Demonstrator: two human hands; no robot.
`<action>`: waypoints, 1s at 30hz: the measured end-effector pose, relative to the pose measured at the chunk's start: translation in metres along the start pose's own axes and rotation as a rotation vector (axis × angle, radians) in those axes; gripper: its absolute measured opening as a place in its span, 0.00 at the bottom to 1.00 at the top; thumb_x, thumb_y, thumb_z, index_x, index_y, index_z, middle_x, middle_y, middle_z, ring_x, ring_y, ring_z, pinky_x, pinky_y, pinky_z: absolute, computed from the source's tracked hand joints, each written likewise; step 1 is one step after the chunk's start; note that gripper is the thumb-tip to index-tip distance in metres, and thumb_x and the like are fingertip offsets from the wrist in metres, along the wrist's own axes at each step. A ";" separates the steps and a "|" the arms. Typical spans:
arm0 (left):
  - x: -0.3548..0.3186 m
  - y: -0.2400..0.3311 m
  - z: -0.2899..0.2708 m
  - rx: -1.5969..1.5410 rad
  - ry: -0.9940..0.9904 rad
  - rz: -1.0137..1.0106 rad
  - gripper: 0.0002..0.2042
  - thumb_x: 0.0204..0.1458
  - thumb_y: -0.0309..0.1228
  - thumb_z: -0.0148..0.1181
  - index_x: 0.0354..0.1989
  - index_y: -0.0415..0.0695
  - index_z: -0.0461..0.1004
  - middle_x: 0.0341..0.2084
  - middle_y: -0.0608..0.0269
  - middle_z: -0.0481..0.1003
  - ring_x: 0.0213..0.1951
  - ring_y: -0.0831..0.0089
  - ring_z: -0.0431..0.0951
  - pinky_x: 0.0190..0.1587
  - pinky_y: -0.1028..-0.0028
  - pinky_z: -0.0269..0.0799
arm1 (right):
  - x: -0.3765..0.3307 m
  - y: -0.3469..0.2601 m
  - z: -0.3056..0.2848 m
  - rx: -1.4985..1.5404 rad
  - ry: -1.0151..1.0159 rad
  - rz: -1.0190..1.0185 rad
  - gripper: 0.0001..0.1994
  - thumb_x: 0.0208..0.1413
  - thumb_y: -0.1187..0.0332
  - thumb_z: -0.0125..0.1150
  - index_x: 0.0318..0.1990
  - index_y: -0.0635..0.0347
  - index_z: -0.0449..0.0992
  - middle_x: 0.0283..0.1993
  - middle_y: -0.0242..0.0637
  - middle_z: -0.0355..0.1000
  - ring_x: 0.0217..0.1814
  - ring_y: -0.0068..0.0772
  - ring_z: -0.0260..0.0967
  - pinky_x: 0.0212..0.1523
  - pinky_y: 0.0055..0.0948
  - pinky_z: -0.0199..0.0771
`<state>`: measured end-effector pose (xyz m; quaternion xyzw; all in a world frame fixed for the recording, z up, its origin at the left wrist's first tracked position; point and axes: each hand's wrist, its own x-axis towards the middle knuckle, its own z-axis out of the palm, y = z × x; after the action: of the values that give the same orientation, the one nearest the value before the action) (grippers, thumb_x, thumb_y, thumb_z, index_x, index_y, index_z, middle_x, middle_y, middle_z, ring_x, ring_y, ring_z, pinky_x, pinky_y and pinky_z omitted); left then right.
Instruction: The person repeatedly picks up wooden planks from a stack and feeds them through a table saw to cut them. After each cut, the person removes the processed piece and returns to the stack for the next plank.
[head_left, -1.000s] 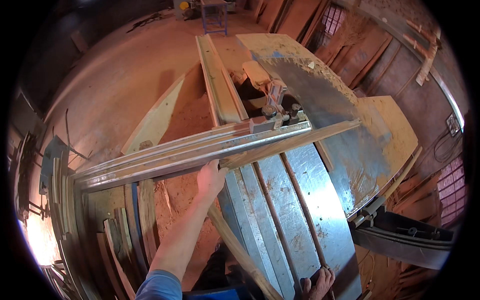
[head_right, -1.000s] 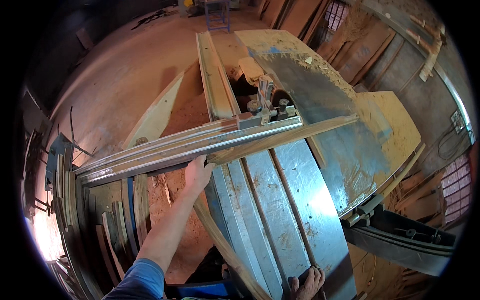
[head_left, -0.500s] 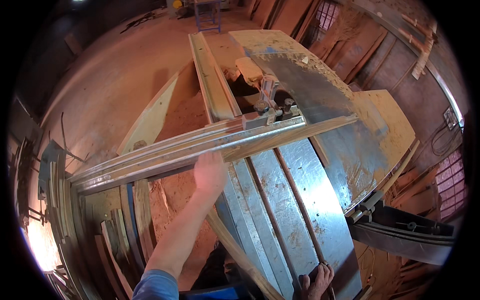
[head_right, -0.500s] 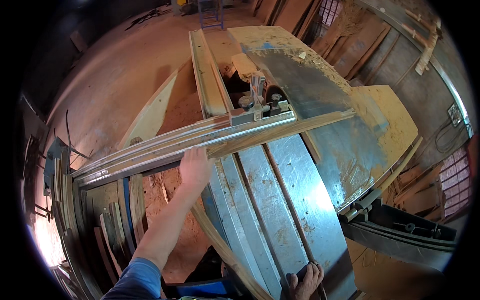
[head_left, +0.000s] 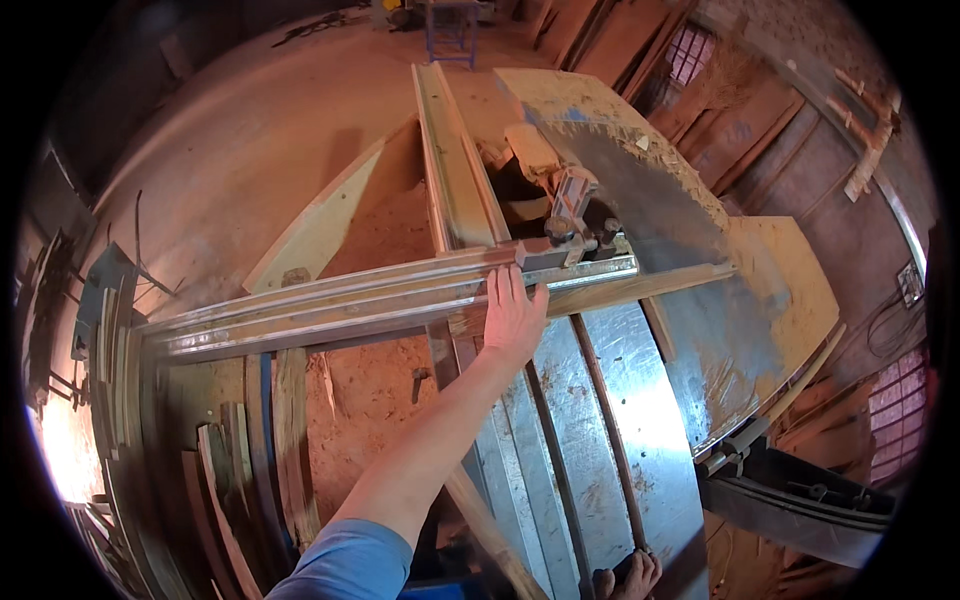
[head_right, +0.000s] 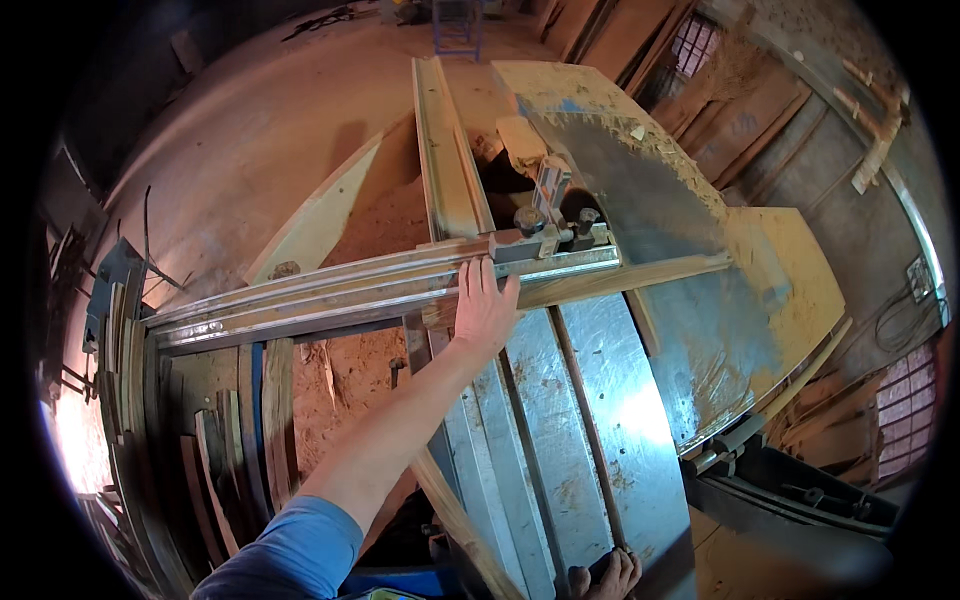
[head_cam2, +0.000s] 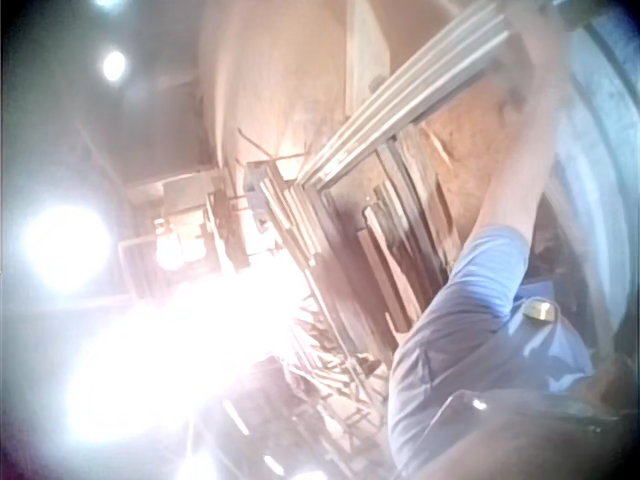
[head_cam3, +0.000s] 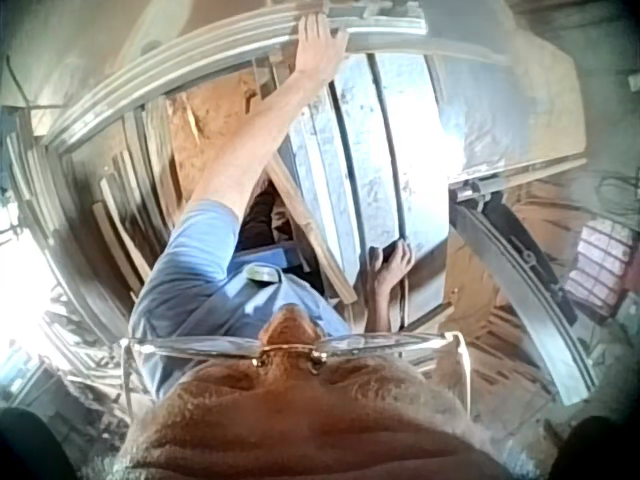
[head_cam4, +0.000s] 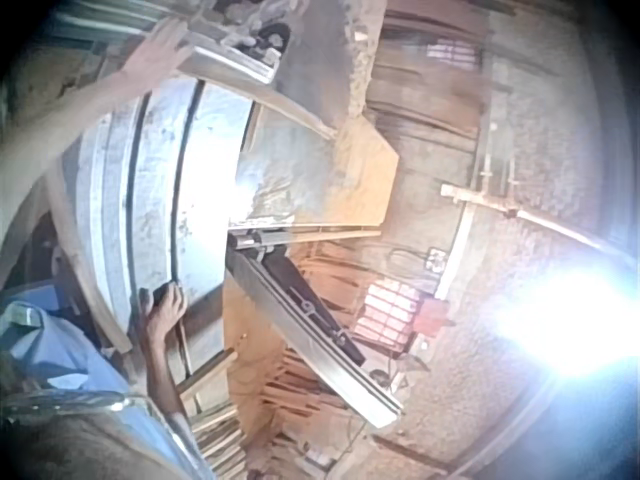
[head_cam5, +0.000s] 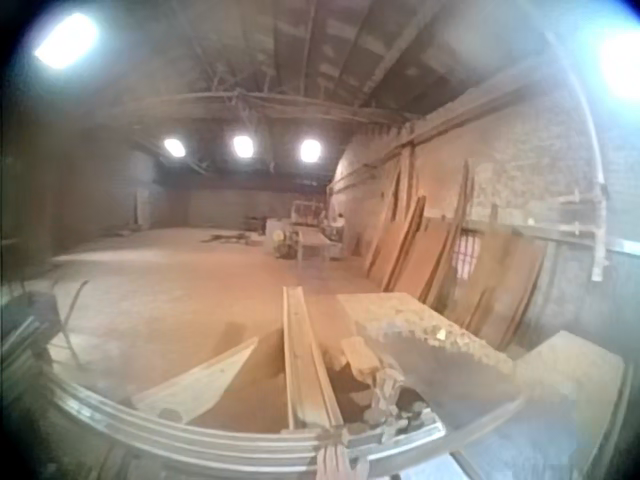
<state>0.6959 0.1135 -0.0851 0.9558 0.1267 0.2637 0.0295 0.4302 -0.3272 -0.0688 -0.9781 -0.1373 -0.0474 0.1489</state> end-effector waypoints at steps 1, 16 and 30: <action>0.001 0.001 -0.005 -0.028 -0.010 0.009 0.20 0.51 0.36 0.61 0.53 0.43 0.72 0.59 0.31 0.61 0.64 0.36 0.57 0.69 0.42 0.46 | -0.001 0.000 0.000 0.005 -0.009 0.009 0.28 0.57 0.58 0.62 0.58 0.71 0.69 0.57 0.60 0.66 0.64 0.64 0.57 0.66 0.57 0.55; -0.004 -0.002 -0.003 -0.134 0.109 0.050 0.04 0.48 0.27 0.58 0.28 0.41 0.76 0.56 0.30 0.63 0.63 0.34 0.59 0.69 0.40 0.48 | 0.001 -0.004 -0.003 0.010 -0.026 0.030 0.28 0.54 0.61 0.64 0.58 0.71 0.70 0.57 0.58 0.68 0.64 0.61 0.58 0.66 0.55 0.56; 0.012 -0.007 -0.040 -0.116 -0.146 0.044 0.20 0.44 0.41 0.71 0.42 0.43 0.77 0.50 0.43 0.66 0.57 0.45 0.63 0.62 0.50 0.57 | 0.008 -0.008 -0.010 0.050 -0.071 0.107 0.33 0.41 0.59 0.73 0.54 0.66 0.70 0.58 0.49 0.67 0.66 0.58 0.55 0.68 0.53 0.52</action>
<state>0.6837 0.1226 -0.0453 0.9717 0.0876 0.2010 0.0880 0.4354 -0.3204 -0.0561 -0.9811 -0.0911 -0.0013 0.1707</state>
